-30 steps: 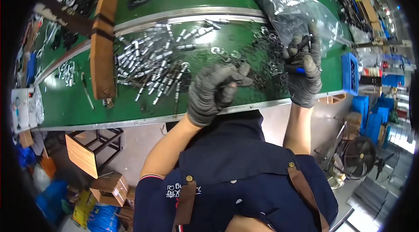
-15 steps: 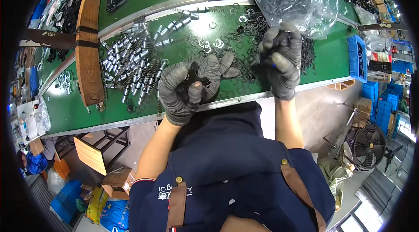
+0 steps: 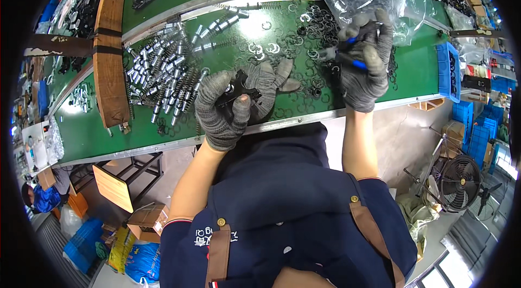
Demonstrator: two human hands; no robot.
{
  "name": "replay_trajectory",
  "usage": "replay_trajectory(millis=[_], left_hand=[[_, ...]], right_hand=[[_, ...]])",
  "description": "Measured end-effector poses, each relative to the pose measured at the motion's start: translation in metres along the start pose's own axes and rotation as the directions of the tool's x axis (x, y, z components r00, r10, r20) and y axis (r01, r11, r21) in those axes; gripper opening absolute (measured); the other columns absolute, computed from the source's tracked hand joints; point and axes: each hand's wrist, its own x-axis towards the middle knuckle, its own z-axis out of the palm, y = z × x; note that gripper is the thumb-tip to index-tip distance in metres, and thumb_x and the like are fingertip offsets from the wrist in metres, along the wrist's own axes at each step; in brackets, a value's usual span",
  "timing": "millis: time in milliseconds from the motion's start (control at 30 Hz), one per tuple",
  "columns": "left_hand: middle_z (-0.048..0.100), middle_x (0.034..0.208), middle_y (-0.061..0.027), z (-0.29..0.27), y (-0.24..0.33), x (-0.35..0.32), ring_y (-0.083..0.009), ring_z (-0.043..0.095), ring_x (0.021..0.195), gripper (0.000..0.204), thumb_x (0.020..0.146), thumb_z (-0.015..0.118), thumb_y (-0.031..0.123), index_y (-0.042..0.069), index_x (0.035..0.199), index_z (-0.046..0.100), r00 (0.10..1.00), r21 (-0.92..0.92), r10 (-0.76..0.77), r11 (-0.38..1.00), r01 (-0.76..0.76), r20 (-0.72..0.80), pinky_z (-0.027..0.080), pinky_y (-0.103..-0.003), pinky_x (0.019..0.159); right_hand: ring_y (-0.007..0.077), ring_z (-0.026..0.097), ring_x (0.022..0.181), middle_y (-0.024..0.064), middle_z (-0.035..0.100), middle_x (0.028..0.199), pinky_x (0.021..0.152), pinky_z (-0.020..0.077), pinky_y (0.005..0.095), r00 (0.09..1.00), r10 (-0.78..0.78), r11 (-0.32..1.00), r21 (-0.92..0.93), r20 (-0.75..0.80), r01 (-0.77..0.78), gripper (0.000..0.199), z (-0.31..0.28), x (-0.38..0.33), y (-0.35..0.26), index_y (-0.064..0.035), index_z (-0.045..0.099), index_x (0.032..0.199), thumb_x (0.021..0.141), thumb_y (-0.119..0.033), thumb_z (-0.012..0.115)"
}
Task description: Assembling small metal and plastic hardware components at a workstation.
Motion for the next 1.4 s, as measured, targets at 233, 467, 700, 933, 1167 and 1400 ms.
replay_trajectory(millis=[233, 467, 700, 933, 1167, 1400], left_hand=[[0.066, 0.112, -0.0132, 0.003, 0.004, 0.005, -0.0239, 0.065, 0.102, 0.042, 0.087, 0.078, 0.018, 0.001, 0.121, 0.059, 0.999, 0.025, 0.032, 0.999, -0.032, -0.027, 0.052, -0.037, 0.092], [0.066, 0.111, -0.0129, 0.001, 0.005, 0.004, -0.0243, 0.065, 0.101, 0.042, 0.087, 0.077, 0.019, 0.002, 0.121, 0.059, 1.000, 0.026, -0.001, 1.000, 0.002, -0.017, 0.052, -0.037, 0.092], [0.066, 0.110, -0.0130, 0.002, 0.004, 0.002, -0.0241, 0.065, 0.099, 0.042, 0.087, 0.077, 0.020, 0.002, 0.120, 0.059, 0.999, 0.068, 0.017, 0.998, -0.013, -0.048, 0.052, -0.037, 0.091], [0.066, 0.109, -0.0129, -0.001, 0.003, 0.002, -0.0245, 0.065, 0.099, 0.042, 0.087, 0.078, 0.020, 0.002, 0.120, 0.060, 1.000, 0.035, -0.015, 0.999, 0.016, -0.024, 0.052, -0.037, 0.091], [0.067, 0.110, -0.0136, 0.000, 0.003, 0.004, -0.0253, 0.066, 0.100, 0.041, 0.087, 0.078, 0.020, 0.002, 0.119, 0.060, 1.000, 0.033, 0.002, 0.999, -0.001, -0.018, 0.052, -0.037, 0.092], [0.067, 0.111, -0.0142, 0.001, 0.006, 0.006, -0.0259, 0.067, 0.101, 0.040, 0.088, 0.076, 0.017, 0.002, 0.120, 0.060, 1.000, 0.036, 0.020, 0.999, -0.020, 0.005, 0.052, -0.038, 0.093]], right_hand=[[0.0195, 0.055, 0.096, 0.0102, 0.052, 0.111, 0.082, 0.0544, 0.0322, 0.998, -0.059, 0.958, -0.280, -0.010, 0.054, 0.077, -0.021, -0.013, -0.009, -0.0095, 0.040, 0.148, 0.082, -0.022, 0.077], [0.0200, 0.054, 0.093, 0.0117, 0.052, 0.107, 0.085, 0.0495, 0.0328, 0.999, -0.002, 0.990, -0.142, 0.045, 0.009, 0.075, -0.005, -0.007, 0.001, -0.0085, 0.041, 0.147, 0.081, -0.021, 0.076], [0.0179, 0.051, 0.086, 0.0102, 0.052, 0.104, 0.075, 0.0462, 0.0262, 0.994, 0.049, 0.988, -0.150, 0.101, -0.034, 0.068, -0.008, -0.008, 0.015, -0.0084, 0.046, 0.143, 0.084, -0.021, 0.075], [0.0169, 0.048, 0.081, 0.0091, 0.051, 0.102, 0.063, 0.0468, 0.0280, 0.996, -0.006, 0.987, -0.160, 0.089, 0.020, 0.068, 0.002, -0.025, 0.021, -0.0118, 0.044, 0.144, 0.085, -0.021, 0.076], [0.0183, 0.049, 0.080, 0.0089, 0.050, 0.100, 0.059, 0.0481, 0.0274, 0.997, -0.038, 0.986, -0.157, 0.073, 0.049, 0.068, -0.002, -0.014, 0.016, -0.0125, 0.045, 0.143, 0.084, -0.021, 0.077], [0.0175, 0.048, 0.080, 0.0083, 0.051, 0.097, 0.063, 0.0466, 0.0277, 0.997, -0.037, 0.985, -0.168, 0.073, 0.049, 0.066, -0.002, -0.013, 0.021, -0.0122, 0.046, 0.142, 0.084, -0.021, 0.076]])
